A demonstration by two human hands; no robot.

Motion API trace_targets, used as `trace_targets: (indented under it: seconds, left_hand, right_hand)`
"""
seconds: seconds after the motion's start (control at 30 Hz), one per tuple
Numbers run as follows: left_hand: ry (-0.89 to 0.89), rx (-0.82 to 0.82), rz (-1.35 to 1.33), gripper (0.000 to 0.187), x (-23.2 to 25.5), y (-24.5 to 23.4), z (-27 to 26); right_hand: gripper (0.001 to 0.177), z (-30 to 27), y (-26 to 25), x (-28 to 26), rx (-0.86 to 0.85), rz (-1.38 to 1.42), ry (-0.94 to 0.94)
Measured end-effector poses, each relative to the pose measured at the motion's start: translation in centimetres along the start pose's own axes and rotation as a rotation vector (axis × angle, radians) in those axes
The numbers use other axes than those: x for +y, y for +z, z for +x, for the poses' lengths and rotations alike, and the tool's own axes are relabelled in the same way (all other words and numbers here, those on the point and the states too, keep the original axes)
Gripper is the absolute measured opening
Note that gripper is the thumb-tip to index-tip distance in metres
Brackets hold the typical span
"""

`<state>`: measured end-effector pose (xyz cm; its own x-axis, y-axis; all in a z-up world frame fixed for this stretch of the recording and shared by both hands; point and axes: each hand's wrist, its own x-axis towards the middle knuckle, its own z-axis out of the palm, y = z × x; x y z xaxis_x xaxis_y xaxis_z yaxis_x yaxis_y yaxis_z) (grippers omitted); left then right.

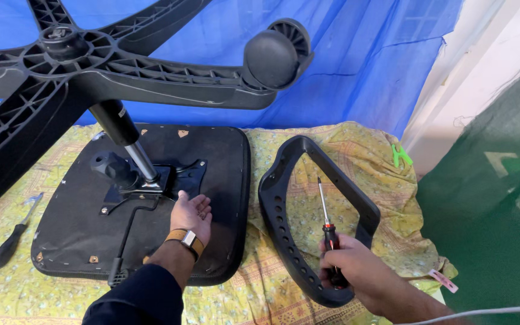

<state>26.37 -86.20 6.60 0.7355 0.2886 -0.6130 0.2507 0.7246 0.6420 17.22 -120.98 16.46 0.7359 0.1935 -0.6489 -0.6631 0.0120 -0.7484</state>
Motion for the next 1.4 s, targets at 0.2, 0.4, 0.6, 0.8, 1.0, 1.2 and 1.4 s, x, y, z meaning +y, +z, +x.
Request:
trace_targets:
  seconds: [0.2,0.4,0.6,0.8,1.0,1.2,1.4]
  left_hand:
    - [0.096,-0.043,0.062,0.081,0.2,0.8,-1.3]
    - [0.130,-0.069,0.109,0.075,0.6,1.7,-3.8]
    - [0.159,-0.056,0.174,0.070,0.2,0.8,-3.2]
    - [0.422,0.105,0.432,0.038,-1.2,-1.0,-2.2]
    - [0.715,0.194,1.448,0.024,-1.3,-1.8,-6.2]
    - [0.917,0.062,1.643,0.015,-1.0,-1.0,-6.3]
    - [0.981,-0.025,1.686,0.010,-0.9,-1.8,-4.0]
  right_hand:
    - [0.019,0.0,1.5,-0.6,0.008,-0.103,-0.151]
    - [0.021,0.2,2.6,-0.9,0.053,-0.161,-0.117]
    - [0.023,0.4,2.9,-0.4,0.056,-0.179,-0.081]
    - [0.021,0.4,2.6,-0.7,0.018,-0.144,-0.059]
    - [0.019,0.2,2.5,-1.1,0.024,-0.153,-0.079]
    - [0.018,0.0,2.6,-0.7,0.028,-0.123,-0.088]
    - [0.017,0.0,1.9,-0.5,0.052,-0.105,-0.082]
